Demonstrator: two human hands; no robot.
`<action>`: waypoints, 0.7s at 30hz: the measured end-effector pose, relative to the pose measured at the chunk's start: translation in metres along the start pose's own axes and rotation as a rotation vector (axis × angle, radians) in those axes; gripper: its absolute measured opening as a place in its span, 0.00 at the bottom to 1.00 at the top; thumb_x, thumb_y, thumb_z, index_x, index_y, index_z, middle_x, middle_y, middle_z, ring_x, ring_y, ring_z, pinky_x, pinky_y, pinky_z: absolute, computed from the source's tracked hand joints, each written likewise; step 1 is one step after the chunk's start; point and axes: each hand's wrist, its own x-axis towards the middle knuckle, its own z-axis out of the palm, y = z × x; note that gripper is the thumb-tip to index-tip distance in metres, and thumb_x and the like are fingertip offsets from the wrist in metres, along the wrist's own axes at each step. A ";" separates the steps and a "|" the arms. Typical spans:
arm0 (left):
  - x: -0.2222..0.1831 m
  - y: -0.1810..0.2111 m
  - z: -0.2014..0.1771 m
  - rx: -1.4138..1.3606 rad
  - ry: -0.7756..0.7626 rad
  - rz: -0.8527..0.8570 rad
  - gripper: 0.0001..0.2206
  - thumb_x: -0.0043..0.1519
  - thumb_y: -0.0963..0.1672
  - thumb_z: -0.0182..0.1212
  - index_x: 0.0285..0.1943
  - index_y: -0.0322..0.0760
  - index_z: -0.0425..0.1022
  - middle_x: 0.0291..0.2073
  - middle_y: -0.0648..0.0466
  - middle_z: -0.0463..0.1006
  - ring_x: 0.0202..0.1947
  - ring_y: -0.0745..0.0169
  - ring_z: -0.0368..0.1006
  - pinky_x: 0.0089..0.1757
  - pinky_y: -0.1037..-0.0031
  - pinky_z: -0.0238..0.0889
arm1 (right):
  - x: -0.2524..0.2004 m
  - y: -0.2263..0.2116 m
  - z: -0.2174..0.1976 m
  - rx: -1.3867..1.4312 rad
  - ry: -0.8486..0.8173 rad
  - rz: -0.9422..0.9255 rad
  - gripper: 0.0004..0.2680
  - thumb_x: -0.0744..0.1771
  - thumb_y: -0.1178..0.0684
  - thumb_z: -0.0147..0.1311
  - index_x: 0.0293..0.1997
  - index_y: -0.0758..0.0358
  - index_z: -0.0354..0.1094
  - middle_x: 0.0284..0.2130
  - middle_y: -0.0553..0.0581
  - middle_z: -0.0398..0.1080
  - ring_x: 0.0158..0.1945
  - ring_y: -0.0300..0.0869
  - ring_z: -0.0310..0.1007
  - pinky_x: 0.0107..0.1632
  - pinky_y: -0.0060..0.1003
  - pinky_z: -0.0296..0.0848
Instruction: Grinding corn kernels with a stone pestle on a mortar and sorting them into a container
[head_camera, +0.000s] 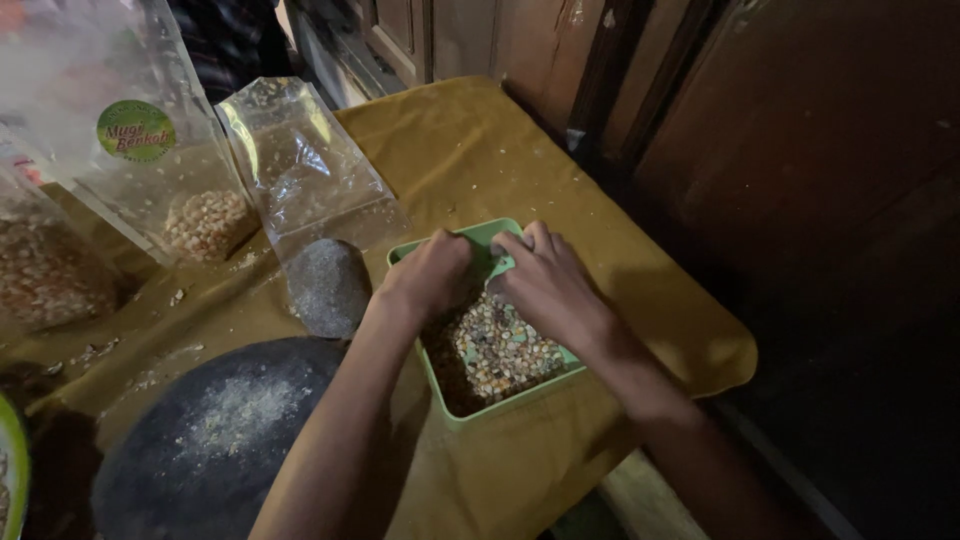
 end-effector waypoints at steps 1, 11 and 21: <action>0.000 0.000 0.001 0.000 0.002 0.001 0.12 0.58 0.42 0.56 0.44 0.25 0.75 0.43 0.35 0.78 0.43 0.30 0.80 0.39 0.46 0.76 | 0.000 0.001 0.000 -0.001 0.001 -0.001 0.13 0.60 0.47 0.67 0.43 0.59 0.70 0.39 0.47 0.53 0.44 0.56 0.62 0.45 0.46 0.65; -0.014 -0.001 -0.025 -0.127 0.163 0.149 0.10 0.54 0.38 0.60 0.41 0.22 0.78 0.33 0.34 0.79 0.37 0.27 0.79 0.36 0.47 0.77 | 0.002 0.024 0.015 -0.071 -0.166 0.036 0.06 0.64 0.42 0.52 0.36 0.47 0.69 0.35 0.46 0.68 0.51 0.48 0.67 0.49 0.50 0.70; -0.025 -0.024 -0.026 -0.217 0.359 0.310 0.06 0.54 0.36 0.59 0.36 0.32 0.80 0.26 0.41 0.80 0.28 0.38 0.79 0.29 0.58 0.77 | 0.011 0.012 -0.023 0.336 -0.223 -0.044 0.03 0.67 0.57 0.55 0.40 0.63 0.73 0.34 0.63 0.79 0.43 0.64 0.77 0.45 0.55 0.74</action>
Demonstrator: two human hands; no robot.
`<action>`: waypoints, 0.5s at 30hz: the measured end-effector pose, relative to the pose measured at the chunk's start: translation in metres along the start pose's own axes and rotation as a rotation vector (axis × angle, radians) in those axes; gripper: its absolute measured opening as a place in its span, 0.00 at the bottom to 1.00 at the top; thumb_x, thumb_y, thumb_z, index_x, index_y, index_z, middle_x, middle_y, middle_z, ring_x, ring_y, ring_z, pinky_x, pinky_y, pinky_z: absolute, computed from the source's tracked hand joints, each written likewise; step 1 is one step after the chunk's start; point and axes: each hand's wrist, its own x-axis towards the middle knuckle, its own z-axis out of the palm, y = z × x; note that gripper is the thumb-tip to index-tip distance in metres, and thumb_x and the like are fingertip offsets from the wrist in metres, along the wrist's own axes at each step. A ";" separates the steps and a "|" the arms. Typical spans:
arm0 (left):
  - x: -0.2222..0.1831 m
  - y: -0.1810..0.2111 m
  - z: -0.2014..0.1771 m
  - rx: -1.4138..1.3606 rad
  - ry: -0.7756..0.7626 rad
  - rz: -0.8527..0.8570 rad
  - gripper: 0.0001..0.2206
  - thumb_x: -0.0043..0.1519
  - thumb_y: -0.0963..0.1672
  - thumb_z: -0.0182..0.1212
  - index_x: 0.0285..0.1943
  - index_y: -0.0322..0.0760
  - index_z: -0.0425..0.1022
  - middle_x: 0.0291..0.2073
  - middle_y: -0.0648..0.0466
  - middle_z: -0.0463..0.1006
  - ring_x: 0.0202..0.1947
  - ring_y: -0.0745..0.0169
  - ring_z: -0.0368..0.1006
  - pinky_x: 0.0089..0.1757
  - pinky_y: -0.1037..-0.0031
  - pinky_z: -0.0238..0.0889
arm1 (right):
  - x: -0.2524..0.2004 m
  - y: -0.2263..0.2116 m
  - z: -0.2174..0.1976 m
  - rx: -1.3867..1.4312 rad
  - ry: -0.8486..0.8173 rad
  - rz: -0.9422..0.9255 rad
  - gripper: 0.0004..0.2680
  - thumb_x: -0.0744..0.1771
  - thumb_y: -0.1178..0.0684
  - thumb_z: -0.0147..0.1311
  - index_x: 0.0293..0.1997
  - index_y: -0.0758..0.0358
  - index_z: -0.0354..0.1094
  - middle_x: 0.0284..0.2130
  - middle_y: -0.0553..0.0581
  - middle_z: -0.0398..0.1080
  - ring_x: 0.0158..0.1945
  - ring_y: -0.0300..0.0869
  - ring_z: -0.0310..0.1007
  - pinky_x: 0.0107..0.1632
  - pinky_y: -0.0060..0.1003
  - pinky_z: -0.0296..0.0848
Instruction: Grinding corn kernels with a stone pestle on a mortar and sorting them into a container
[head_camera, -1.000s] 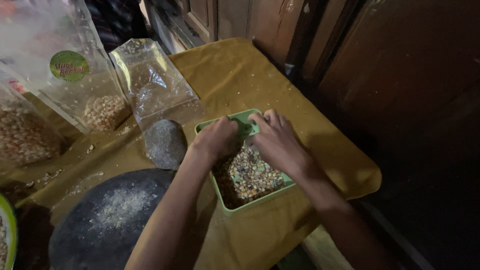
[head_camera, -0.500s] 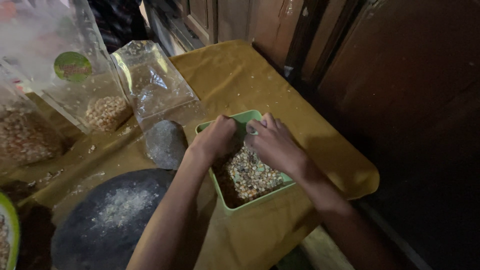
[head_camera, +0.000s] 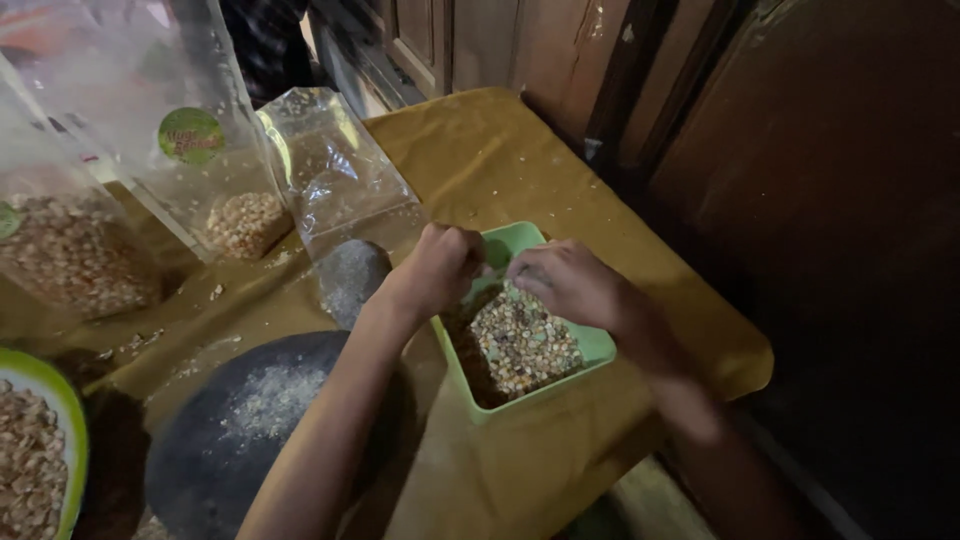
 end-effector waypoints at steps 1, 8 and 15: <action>-0.003 0.005 -0.004 0.001 0.002 0.002 0.06 0.54 0.36 0.59 0.36 0.32 0.80 0.26 0.41 0.80 0.28 0.38 0.79 0.29 0.58 0.77 | -0.001 0.001 -0.002 -0.002 0.002 -0.001 0.03 0.67 0.57 0.55 0.40 0.63 0.73 0.34 0.63 0.79 0.43 0.64 0.77 0.45 0.55 0.74; -0.009 0.012 -0.014 -0.054 -0.032 -0.001 0.04 0.57 0.37 0.62 0.37 0.31 0.80 0.27 0.40 0.81 0.30 0.38 0.79 0.30 0.57 0.74 | -0.006 0.002 -0.007 0.037 0.016 0.056 0.02 0.67 0.53 0.57 0.39 0.57 0.74 0.31 0.59 0.80 0.42 0.59 0.79 0.45 0.55 0.76; -0.010 0.000 -0.005 -0.073 -0.041 -0.013 0.02 0.59 0.37 0.62 0.36 0.33 0.80 0.24 0.43 0.80 0.26 0.42 0.79 0.27 0.61 0.72 | -0.007 0.001 -0.013 0.068 0.023 0.131 0.04 0.67 0.51 0.58 0.40 0.55 0.76 0.32 0.57 0.81 0.42 0.55 0.81 0.47 0.51 0.76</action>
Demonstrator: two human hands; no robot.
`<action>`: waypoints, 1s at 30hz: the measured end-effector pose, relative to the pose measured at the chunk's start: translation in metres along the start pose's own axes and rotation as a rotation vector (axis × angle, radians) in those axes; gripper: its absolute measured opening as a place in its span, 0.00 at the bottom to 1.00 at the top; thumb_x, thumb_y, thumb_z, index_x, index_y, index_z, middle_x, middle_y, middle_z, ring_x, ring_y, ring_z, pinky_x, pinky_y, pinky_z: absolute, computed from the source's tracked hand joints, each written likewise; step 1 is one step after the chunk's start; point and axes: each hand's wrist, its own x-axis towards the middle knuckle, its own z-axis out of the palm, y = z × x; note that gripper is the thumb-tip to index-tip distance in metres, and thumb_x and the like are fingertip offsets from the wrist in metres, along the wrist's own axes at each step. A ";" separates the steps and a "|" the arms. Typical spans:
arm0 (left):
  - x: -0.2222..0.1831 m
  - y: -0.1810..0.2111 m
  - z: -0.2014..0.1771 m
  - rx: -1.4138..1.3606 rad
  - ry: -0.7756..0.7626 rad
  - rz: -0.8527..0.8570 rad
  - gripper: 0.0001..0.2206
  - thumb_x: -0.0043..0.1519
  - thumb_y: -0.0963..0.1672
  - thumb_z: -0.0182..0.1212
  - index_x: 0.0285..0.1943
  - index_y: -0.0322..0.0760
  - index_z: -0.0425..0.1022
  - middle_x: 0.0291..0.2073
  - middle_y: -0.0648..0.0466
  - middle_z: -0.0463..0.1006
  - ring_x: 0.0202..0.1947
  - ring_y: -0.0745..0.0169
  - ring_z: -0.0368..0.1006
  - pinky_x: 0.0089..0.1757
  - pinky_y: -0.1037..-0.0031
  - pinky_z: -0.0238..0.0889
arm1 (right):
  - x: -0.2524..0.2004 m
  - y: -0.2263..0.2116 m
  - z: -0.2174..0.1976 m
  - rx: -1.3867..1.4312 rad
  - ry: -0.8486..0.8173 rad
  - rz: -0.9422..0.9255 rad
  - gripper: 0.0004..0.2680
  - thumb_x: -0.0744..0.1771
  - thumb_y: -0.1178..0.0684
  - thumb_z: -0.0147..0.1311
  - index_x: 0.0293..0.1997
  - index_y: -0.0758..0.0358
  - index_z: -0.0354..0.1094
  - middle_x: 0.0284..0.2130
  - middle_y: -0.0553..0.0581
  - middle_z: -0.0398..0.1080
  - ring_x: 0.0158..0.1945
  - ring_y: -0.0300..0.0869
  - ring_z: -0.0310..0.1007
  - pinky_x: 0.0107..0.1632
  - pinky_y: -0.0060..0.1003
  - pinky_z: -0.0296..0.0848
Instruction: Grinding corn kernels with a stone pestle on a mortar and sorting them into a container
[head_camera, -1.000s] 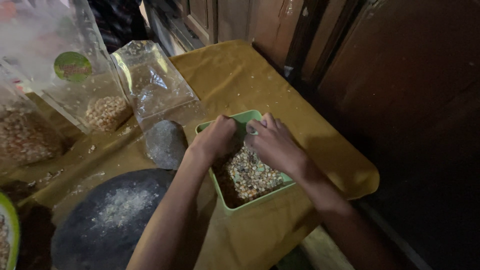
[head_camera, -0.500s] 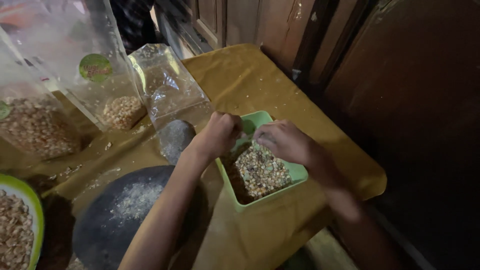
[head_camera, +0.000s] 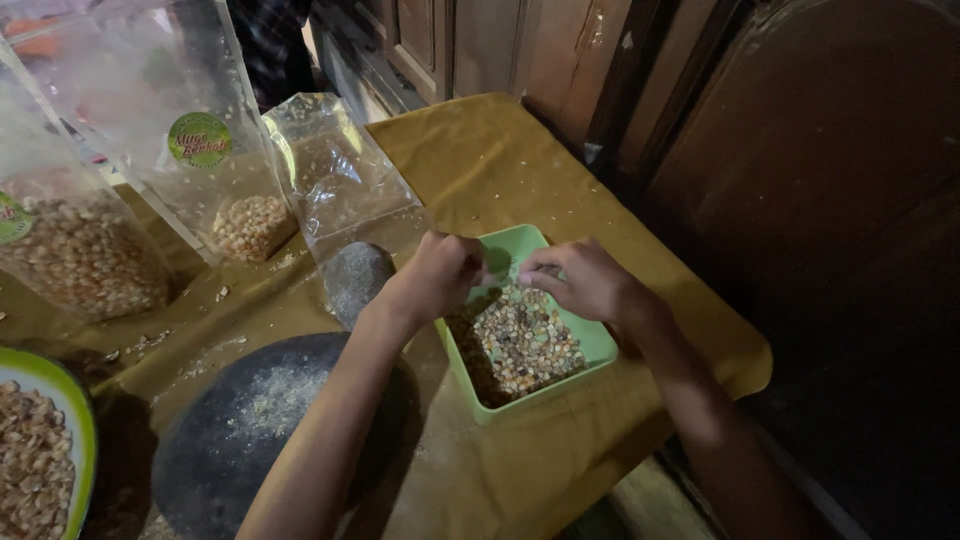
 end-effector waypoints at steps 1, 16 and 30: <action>0.000 0.000 0.001 -0.001 -0.001 0.000 0.02 0.59 0.37 0.62 0.36 0.33 0.80 0.24 0.43 0.80 0.26 0.42 0.79 0.27 0.61 0.72 | 0.000 0.000 0.001 0.000 0.000 0.001 0.04 0.67 0.51 0.58 0.40 0.55 0.76 0.32 0.57 0.81 0.42 0.55 0.81 0.47 0.51 0.76; -0.061 0.042 -0.064 0.077 -0.022 -0.135 0.08 0.54 0.42 0.68 0.41 0.45 0.83 0.34 0.49 0.85 0.39 0.44 0.82 0.43 0.57 0.75 | -0.020 -0.058 -0.002 0.078 0.111 0.067 0.05 0.67 0.47 0.60 0.40 0.51 0.78 0.31 0.52 0.82 0.35 0.46 0.82 0.46 0.41 0.77; -0.223 0.049 -0.152 -0.025 0.147 -0.223 0.08 0.58 0.50 0.69 0.33 0.46 0.84 0.31 0.51 0.82 0.36 0.43 0.80 0.39 0.60 0.74 | 0.011 -0.195 0.076 0.374 -0.052 -0.305 0.03 0.68 0.55 0.57 0.43 0.58 0.74 0.33 0.61 0.80 0.41 0.60 0.80 0.45 0.50 0.78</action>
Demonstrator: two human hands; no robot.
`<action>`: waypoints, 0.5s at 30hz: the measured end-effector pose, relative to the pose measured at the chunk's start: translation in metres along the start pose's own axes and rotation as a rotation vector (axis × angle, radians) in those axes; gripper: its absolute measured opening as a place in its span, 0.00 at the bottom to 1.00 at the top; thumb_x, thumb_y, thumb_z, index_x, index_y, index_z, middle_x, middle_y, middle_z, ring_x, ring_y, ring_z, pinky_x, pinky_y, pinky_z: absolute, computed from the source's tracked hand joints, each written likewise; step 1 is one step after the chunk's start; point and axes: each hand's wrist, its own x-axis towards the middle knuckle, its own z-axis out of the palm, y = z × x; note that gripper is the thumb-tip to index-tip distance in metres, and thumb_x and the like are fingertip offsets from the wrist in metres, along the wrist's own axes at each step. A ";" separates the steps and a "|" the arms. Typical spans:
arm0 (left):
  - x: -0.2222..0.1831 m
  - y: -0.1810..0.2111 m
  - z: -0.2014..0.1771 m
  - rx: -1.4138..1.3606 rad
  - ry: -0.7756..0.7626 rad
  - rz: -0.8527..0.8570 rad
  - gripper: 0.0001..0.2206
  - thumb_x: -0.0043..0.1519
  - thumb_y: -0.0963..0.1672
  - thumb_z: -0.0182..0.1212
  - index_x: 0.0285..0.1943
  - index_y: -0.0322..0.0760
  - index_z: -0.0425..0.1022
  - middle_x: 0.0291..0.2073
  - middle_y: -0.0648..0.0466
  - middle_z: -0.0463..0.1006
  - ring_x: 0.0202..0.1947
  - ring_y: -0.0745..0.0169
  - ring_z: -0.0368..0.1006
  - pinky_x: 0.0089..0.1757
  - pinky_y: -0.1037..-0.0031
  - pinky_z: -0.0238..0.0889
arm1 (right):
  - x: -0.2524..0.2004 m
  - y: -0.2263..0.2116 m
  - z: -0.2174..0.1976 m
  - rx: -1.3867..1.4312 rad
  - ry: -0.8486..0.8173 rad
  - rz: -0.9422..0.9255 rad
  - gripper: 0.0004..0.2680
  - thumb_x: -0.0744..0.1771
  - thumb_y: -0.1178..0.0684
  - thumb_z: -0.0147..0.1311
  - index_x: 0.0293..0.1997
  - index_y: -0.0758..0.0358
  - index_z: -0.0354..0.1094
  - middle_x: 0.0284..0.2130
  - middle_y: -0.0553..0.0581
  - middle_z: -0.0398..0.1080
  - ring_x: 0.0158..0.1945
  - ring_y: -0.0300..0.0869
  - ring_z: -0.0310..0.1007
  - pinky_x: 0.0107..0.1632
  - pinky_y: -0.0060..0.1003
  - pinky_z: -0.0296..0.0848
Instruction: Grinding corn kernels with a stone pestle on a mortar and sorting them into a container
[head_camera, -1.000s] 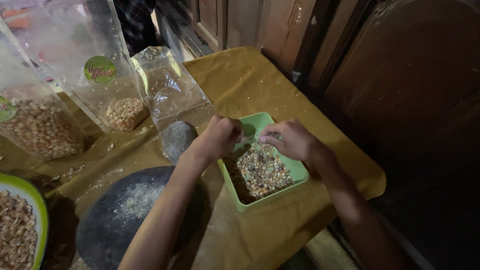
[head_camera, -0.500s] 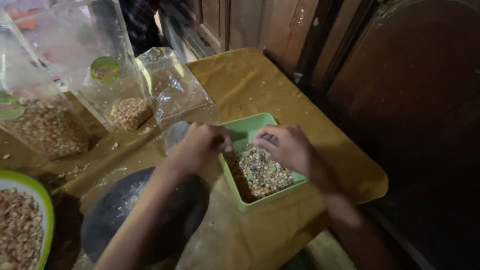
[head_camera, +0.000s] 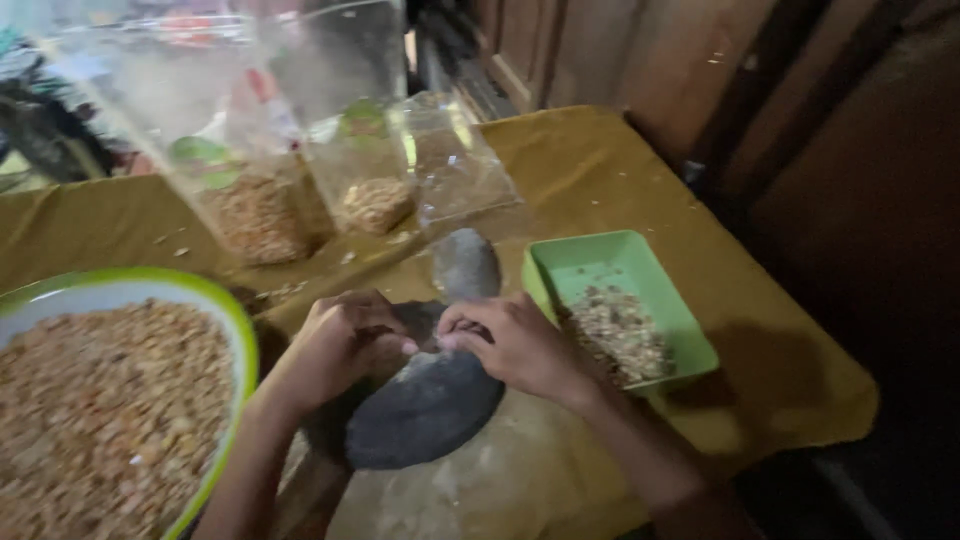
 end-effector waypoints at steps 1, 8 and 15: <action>-0.007 -0.009 0.001 0.005 0.011 -0.009 0.08 0.58 0.50 0.69 0.33 0.46 0.84 0.31 0.51 0.82 0.36 0.43 0.80 0.39 0.60 0.74 | 0.004 -0.002 0.007 0.003 -0.010 -0.012 0.03 0.68 0.55 0.57 0.43 0.58 0.74 0.33 0.61 0.80 0.41 0.60 0.80 0.45 0.50 0.78; -0.026 -0.028 0.001 0.157 0.032 -0.015 0.06 0.54 0.49 0.72 0.36 0.48 0.86 0.43 0.49 0.77 0.45 0.38 0.74 0.43 0.51 0.70 | 0.020 -0.012 0.025 -0.142 -0.070 0.000 0.05 0.66 0.47 0.60 0.39 0.53 0.74 0.44 0.55 0.76 0.51 0.57 0.76 0.54 0.50 0.74; -0.028 -0.039 0.002 0.003 0.100 0.037 0.07 0.62 0.50 0.64 0.38 0.53 0.86 0.41 0.53 0.80 0.44 0.42 0.78 0.43 0.57 0.71 | 0.034 0.015 0.037 -0.041 -0.035 0.029 0.04 0.67 0.50 0.59 0.40 0.56 0.77 0.43 0.54 0.77 0.44 0.50 0.80 0.49 0.42 0.77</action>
